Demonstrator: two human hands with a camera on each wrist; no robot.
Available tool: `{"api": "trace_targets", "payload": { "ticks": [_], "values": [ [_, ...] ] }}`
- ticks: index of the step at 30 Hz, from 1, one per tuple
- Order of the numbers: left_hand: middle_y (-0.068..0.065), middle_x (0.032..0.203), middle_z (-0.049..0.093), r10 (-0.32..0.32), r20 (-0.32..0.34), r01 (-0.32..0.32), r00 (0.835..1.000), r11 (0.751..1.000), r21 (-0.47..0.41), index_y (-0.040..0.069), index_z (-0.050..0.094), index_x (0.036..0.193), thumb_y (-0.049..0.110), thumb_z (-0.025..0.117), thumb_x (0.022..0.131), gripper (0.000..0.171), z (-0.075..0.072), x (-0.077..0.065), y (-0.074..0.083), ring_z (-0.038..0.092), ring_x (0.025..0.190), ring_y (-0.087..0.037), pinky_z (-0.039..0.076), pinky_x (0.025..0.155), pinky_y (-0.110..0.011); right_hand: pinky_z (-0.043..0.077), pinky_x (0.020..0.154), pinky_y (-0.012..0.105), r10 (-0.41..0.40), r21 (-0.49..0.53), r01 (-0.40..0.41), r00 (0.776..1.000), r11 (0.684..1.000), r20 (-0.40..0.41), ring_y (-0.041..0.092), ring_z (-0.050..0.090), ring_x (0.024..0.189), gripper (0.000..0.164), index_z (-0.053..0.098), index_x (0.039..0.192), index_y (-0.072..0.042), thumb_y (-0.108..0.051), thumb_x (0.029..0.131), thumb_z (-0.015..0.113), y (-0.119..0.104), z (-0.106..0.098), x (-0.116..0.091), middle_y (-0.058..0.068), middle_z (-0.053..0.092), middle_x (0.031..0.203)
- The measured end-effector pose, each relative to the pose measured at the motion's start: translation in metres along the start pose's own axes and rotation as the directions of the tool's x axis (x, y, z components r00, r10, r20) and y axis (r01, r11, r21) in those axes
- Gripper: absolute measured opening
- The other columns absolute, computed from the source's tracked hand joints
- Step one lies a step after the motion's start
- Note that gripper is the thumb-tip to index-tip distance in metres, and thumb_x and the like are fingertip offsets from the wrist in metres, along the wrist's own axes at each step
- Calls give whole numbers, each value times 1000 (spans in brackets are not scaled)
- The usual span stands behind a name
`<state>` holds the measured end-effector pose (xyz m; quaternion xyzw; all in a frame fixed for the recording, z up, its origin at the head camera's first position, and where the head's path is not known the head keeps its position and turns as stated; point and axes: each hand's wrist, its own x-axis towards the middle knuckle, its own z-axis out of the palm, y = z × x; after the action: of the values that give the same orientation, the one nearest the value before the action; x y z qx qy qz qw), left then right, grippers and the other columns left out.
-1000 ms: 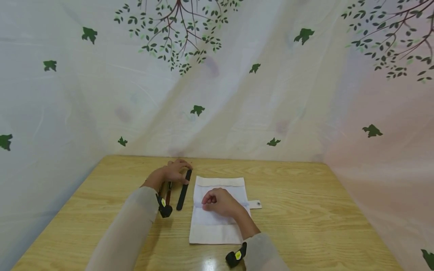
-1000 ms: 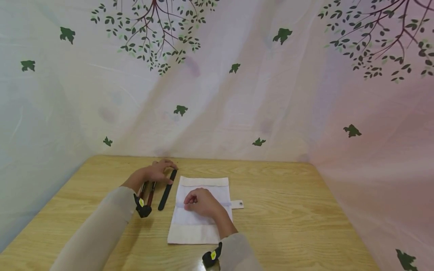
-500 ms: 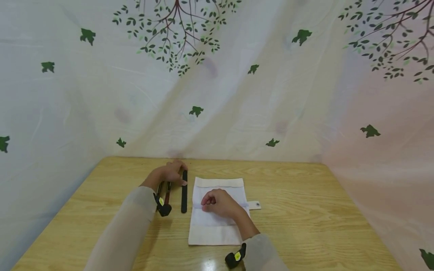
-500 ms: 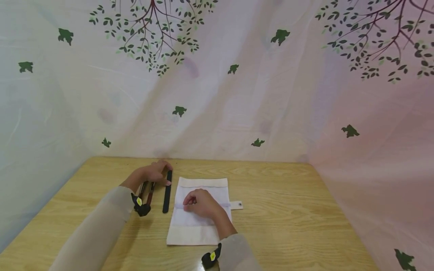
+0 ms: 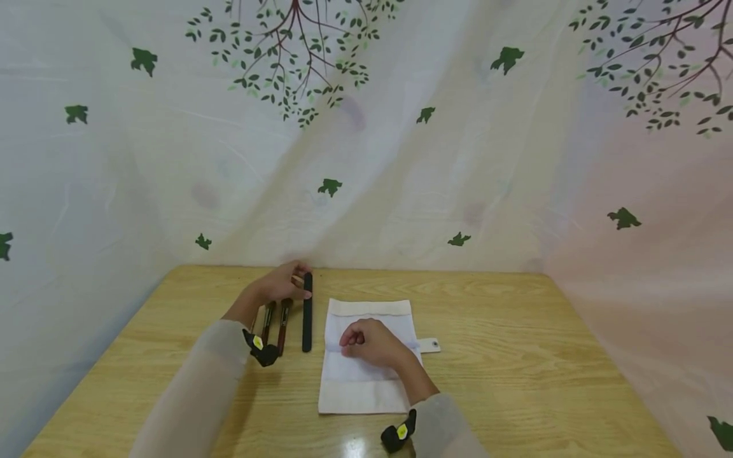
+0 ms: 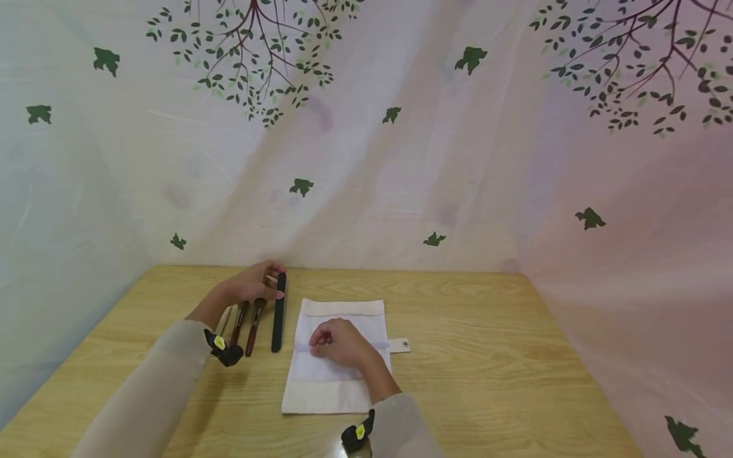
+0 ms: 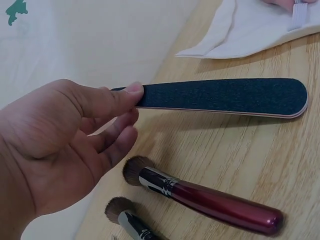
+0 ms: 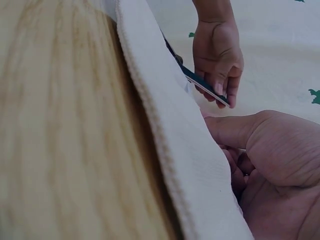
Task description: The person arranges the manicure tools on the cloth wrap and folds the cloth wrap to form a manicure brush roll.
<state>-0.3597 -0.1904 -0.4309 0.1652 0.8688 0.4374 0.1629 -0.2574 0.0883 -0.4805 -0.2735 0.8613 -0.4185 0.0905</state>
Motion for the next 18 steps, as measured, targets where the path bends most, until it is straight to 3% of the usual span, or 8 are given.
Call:
{"api": "trace_targets", "payload": {
  "ticks": [4, 11, 18],
  "values": [
    [-24, 150, 39, 7, -13, -8, 1000, 997, -74, -1, 36, 150, 10, 72, 95, 67, 1, -2, -2, 47, 134, -43, 49, 100, -49, 46, 72, 24, -6, 5, 6, 1000, 1000, 0, 4, 54, 74, 5, 77, 96, -13, -11, 91, 78, 1, 1, 0, -10, 64, 81],
    [-24, 146, 42, 40, -33, -46, 999, 983, -179, -3, 37, 149, 5, 71, 95, 64, 2, -2, -3, 62, 115, -37, 56, 91, -44, 46, 69, 24, 4, 6, -4, 1000, 1000, 10, 5, 54, 72, 7, 79, 98, -14, -10, 93, 76, 1, 2, 1, -11, 67, 82],
    [-19, 152, 41, 102, -13, -103, 995, 982, -161, 5, 44, 148, 16, 76, 94, 64, 6, -4, 11, 56, 128, -40, 53, 98, -46, 46, 71, 24, 16, 4, -16, 1000, 1000, 19, 5, 54, 74, 4, 76, 95, -11, -8, 92, 76, -2, 0, 2, -8, 65, 81]
  ]
}}
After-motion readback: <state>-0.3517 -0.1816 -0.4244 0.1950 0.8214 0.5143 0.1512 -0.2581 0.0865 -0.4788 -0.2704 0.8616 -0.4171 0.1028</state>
